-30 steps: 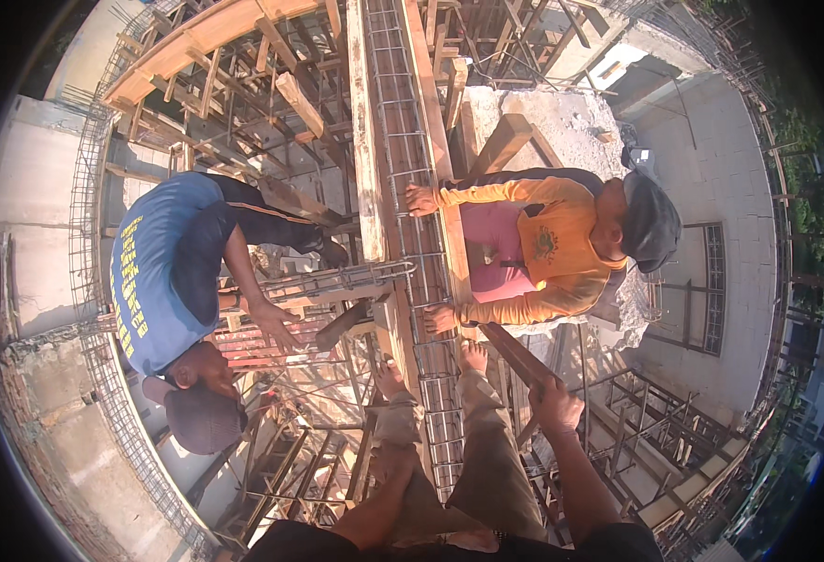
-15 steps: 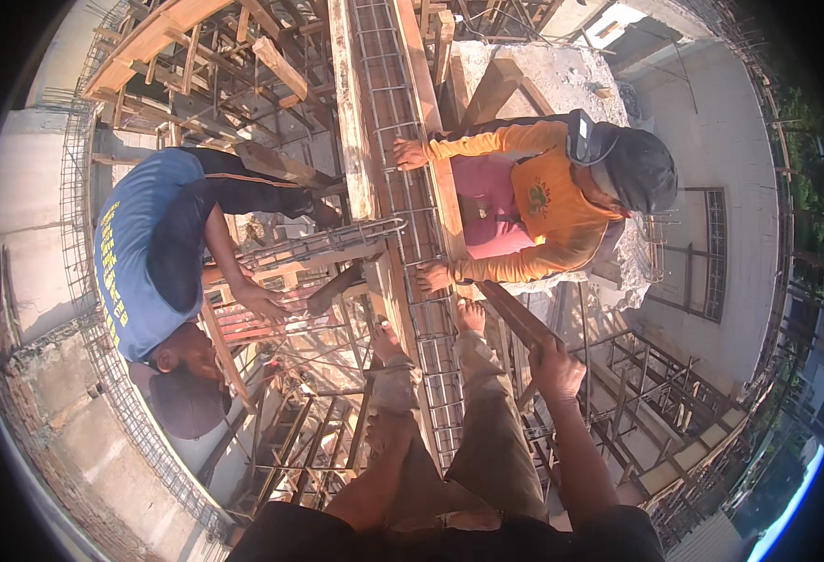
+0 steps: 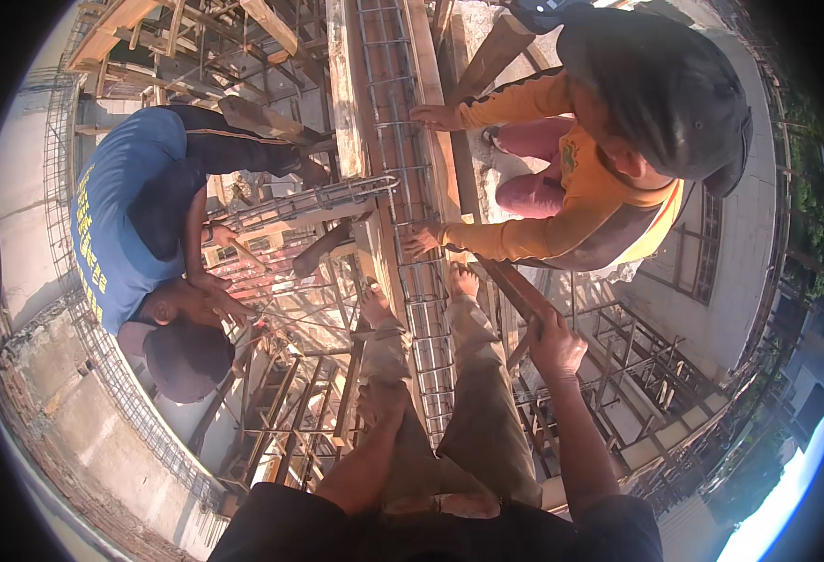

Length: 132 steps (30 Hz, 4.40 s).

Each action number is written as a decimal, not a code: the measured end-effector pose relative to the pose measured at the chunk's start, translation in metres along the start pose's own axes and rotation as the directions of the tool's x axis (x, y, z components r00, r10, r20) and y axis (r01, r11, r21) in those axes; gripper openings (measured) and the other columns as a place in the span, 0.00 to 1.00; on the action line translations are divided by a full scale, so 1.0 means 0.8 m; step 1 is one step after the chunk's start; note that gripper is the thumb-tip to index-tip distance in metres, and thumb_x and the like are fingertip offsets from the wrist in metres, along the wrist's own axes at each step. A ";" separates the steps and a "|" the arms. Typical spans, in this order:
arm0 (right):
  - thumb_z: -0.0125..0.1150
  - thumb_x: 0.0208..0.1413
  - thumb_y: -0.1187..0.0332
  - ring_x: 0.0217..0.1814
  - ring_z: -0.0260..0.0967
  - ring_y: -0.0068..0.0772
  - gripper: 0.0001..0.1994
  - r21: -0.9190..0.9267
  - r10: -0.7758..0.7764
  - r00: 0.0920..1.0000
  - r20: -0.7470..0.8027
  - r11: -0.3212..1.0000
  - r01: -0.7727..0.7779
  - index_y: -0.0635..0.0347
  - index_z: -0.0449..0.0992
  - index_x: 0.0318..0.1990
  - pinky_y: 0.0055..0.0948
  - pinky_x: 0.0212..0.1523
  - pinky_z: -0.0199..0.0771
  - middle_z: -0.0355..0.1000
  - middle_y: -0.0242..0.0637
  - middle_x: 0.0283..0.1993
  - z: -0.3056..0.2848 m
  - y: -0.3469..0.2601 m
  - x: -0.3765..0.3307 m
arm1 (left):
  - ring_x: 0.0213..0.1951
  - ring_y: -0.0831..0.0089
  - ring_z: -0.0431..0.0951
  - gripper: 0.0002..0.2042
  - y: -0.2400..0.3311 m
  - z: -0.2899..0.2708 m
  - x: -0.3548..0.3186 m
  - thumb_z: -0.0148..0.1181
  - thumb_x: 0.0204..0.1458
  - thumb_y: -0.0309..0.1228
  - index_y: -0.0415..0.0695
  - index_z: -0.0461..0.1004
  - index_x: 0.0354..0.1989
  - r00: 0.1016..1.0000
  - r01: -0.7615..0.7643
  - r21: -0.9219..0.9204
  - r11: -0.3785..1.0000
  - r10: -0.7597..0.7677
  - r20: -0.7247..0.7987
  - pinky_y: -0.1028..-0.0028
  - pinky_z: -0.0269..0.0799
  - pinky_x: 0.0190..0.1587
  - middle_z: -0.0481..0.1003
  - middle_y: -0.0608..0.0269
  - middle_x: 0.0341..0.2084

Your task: The person, along with other workers, aligns a rebar cage within wooden formwork, uses a hammer to secure wooden supports, and ties the rebar with wire while standing on the structure.

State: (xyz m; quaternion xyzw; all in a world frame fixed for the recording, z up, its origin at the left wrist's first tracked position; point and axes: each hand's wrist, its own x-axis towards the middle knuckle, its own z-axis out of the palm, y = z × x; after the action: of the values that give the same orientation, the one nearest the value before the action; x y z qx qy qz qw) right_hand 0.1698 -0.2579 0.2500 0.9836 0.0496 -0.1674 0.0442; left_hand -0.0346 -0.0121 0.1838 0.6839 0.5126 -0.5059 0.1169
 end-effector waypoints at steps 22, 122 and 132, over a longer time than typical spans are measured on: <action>0.59 0.56 0.57 0.24 0.76 0.45 0.11 -0.025 -0.080 0.996 0.041 0.996 0.081 0.49 0.75 0.42 0.43 0.23 0.76 0.77 0.35 0.37 0.000 0.002 0.001 | 0.57 0.43 0.66 0.30 0.008 0.032 -0.018 0.59 0.47 0.49 0.52 0.67 0.60 0.995 0.067 -0.102 0.992 -0.074 -0.061 0.46 0.59 0.59 0.64 0.43 0.57; 0.60 0.55 0.60 0.37 0.68 0.41 0.16 0.710 0.078 0.745 0.663 0.250 -0.658 0.62 0.73 0.44 0.37 0.40 0.67 0.71 0.42 0.38 0.632 -0.180 0.061 | 0.10 0.78 0.59 0.18 0.235 0.202 0.415 0.59 0.59 0.43 0.48 0.64 0.23 0.905 0.181 -0.944 0.274 0.330 0.269 0.74 0.55 0.13 0.60 0.71 0.12; 0.54 0.61 0.53 0.33 0.73 0.33 0.23 0.584 0.100 0.584 0.806 0.026 -0.811 0.71 0.71 0.44 0.32 0.34 0.72 0.75 0.45 0.31 0.645 -0.149 0.075 | 0.10 0.74 0.60 0.07 0.276 0.246 0.428 0.54 0.60 0.33 0.45 0.71 0.33 0.912 0.237 -0.919 0.315 0.253 0.323 0.71 0.55 0.13 0.62 0.67 0.12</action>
State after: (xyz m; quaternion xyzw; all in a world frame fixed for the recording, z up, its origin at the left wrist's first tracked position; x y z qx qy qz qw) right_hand 0.0452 -0.1882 -0.2632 0.6372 -0.4249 -0.4132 -0.4926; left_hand 0.0208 -0.0448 -0.2639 0.3639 0.6695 -0.2393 0.6017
